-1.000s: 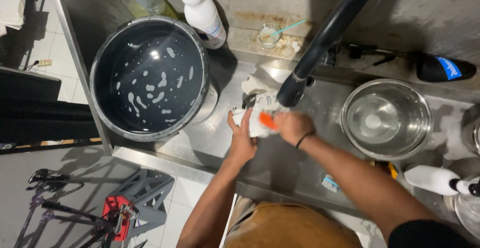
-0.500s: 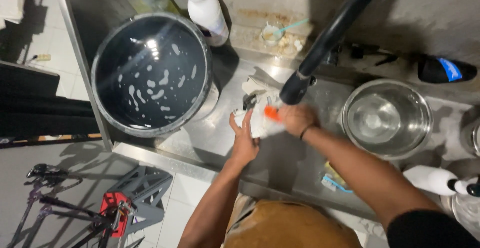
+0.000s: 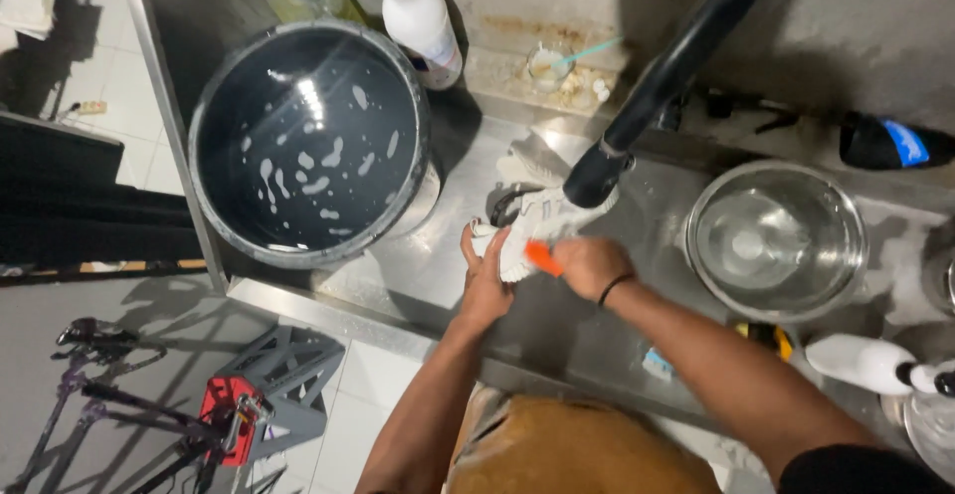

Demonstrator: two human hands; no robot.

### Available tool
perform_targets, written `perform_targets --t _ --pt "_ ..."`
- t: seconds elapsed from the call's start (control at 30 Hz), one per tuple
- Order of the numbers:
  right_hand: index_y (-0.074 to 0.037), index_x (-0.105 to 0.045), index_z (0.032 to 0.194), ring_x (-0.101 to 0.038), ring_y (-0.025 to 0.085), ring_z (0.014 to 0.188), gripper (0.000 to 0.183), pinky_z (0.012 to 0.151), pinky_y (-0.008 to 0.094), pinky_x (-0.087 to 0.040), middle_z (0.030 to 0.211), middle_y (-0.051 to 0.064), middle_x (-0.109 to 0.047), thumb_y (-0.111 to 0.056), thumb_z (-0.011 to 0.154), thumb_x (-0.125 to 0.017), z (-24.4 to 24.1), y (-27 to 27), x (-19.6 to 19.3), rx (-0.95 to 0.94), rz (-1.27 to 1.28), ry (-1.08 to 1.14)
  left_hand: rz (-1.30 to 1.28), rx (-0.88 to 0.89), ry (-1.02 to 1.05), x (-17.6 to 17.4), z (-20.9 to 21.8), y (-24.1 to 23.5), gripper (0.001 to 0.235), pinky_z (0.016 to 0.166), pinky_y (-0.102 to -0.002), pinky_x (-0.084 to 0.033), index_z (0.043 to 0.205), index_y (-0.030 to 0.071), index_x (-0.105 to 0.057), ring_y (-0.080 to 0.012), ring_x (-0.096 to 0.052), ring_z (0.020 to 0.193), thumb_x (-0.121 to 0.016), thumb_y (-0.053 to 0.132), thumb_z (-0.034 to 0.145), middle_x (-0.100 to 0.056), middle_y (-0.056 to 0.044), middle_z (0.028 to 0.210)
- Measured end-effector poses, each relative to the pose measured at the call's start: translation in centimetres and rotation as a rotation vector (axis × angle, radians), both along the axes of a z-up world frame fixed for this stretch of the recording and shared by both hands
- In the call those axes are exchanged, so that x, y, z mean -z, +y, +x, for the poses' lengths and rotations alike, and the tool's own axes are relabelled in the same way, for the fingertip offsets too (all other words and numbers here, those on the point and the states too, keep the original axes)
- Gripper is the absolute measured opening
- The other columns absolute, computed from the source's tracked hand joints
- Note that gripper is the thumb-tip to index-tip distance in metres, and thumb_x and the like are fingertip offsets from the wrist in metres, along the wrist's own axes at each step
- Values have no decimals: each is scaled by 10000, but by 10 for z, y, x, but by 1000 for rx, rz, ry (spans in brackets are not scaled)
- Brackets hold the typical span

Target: The person scrubs a white sneaker with an orange brush under running water in a sink. They then use a small toothbrush to clean the shoe's details and apply a cleaning solution from a spray bottle before scrubbing again with a yellow brush.

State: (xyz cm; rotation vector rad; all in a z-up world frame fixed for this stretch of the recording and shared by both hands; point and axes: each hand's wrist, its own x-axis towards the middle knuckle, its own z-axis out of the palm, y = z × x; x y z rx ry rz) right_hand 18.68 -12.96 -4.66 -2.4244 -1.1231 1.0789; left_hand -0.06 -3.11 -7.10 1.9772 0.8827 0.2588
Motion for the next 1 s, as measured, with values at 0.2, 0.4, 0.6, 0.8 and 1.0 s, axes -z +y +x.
perform_targets --t 0.2,0.4,0.6,0.8,1.0 --pt "-99 -734 954 -717 314 1090 609 966 484 -544 1000 157 -775 -557 1041 -342 7 -22 18 203 81 173 -1 -14 16 1 7 -2 930 1103 -658 -444 1552 234 -369 -636 -434 1299 -669 -148 759 69 -296 1605" --pt "-2 -759 882 -733 428 906 523 774 571 -565 821 218 -749 -418 993 -463 -6 -39 46 137 136 55 43 11 65 -41 22 -3 1001 1079 -668 -454 1585 261 -317 -634 -552 1161 -662 -173 752 35 -316 1600" --pt "78 -659 1125 -720 332 620 347 544 491 -594 694 169 -703 -165 903 -548 21 -17 113 -213 469 -660 8 -18 10 -33 39 0 960 1098 -667 -414 1597 251 -279 -635 -571 1141 -648 -135 799 47 -352 1593" --pt "-16 -659 761 -715 426 806 553 676 560 -538 733 184 -720 -387 1052 -368 19 -63 85 56 224 -149 6 -17 55 -44 50 9 932 977 -642 -538 1589 278 -249 -605 -602 1110 -650 -92 834 54 -283 1587" --pt "-10 -698 800 -727 418 844 569 755 576 -567 802 211 -734 -381 1074 -364 8 4 49 211 259 -164 45 30 104 -54 64 16 1005 986 -639 -540 1582 256 -280 -615 -604 1109 -700 -148 763 34 -293 1595"
